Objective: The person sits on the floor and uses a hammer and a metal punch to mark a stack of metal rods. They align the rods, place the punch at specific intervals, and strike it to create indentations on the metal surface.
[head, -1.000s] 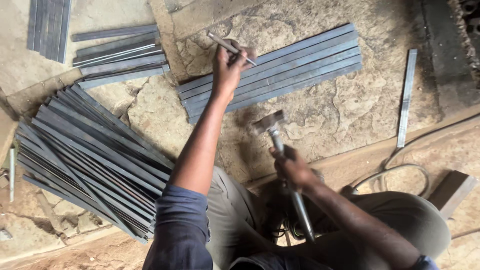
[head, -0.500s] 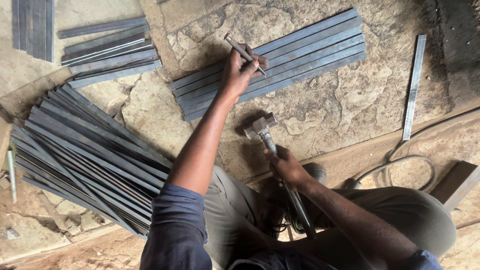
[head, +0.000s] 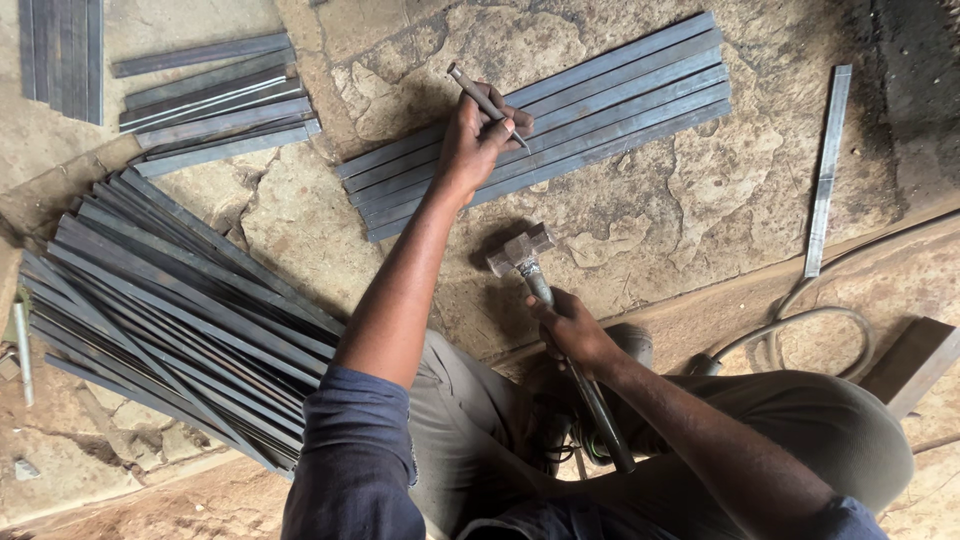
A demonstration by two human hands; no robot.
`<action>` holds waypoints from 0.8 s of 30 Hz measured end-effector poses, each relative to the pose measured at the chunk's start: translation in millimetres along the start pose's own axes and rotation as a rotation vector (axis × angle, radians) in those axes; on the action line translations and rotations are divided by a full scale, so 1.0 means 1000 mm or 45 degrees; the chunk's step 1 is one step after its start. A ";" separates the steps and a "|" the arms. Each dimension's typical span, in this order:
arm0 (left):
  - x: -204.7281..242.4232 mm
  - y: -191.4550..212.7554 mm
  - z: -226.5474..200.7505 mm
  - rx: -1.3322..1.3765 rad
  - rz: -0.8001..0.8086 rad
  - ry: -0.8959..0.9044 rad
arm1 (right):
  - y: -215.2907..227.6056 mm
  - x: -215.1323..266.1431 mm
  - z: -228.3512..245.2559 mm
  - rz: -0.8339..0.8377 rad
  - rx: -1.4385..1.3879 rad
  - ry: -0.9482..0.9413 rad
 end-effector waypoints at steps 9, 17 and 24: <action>0.001 -0.001 0.003 -0.032 -0.011 0.026 | 0.000 0.001 0.001 -0.006 0.002 0.039; 0.000 -0.014 -0.020 -0.266 0.080 -0.485 | 0.024 0.012 0.012 -0.156 -0.186 0.037; 0.015 -0.033 -0.052 -0.665 0.092 -0.310 | 0.132 0.117 0.095 -0.802 0.086 0.639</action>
Point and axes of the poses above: each hand's wrist, its own x-axis away from the middle knuckle, its own y-axis out of the back of the hand, z = x × y, the point moved 9 cm from there along -x, towards the middle knuckle, and after that the axes turned 11 degrees about -y, right-handed, at the moved point
